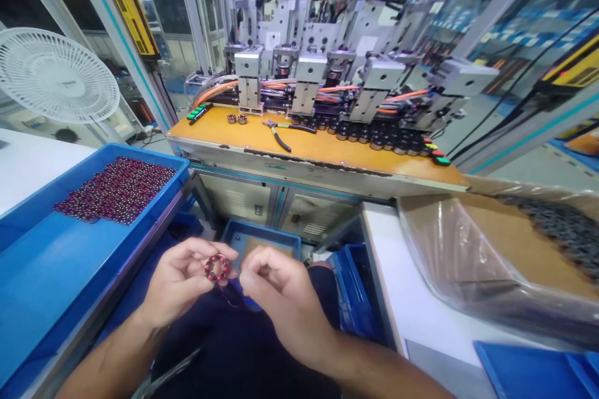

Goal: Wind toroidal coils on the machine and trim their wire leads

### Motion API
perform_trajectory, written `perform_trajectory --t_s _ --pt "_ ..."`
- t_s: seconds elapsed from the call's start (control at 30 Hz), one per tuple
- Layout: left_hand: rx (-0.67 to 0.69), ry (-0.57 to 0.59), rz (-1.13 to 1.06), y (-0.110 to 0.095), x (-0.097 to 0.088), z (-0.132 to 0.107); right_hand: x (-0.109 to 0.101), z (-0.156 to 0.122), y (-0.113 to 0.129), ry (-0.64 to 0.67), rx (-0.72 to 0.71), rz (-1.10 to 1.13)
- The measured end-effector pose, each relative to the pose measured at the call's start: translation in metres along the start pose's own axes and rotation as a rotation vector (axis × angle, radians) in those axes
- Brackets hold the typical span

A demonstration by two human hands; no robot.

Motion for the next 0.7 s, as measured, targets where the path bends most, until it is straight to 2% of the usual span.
perform_trajectory --t_s 0.17,0.4,0.57,0.7 --pt "-0.069 -0.019 0.037 0.005 -0.004 0.0 -0.004 0.008 0.014 -0.019 0.006 -0.11" --pt "-0.067 -0.036 0.22 0.009 -0.007 -0.003 0.003 0.015 0.022 0.008 0.059 -0.322" --pt "-0.109 -0.052 0.211 0.005 -0.008 -0.006 -0.009 0.014 0.031 0.065 0.077 -0.395" --pt "-0.142 -0.064 0.159 0.004 -0.005 -0.004 -0.018 0.012 0.035 0.077 0.188 -0.424"
Point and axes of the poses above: each hand's wrist, its own z-axis towards the middle knuckle, its own x-axis out of the palm, y = z × x, the point moved 2 cm from there along z, towards the middle knuckle
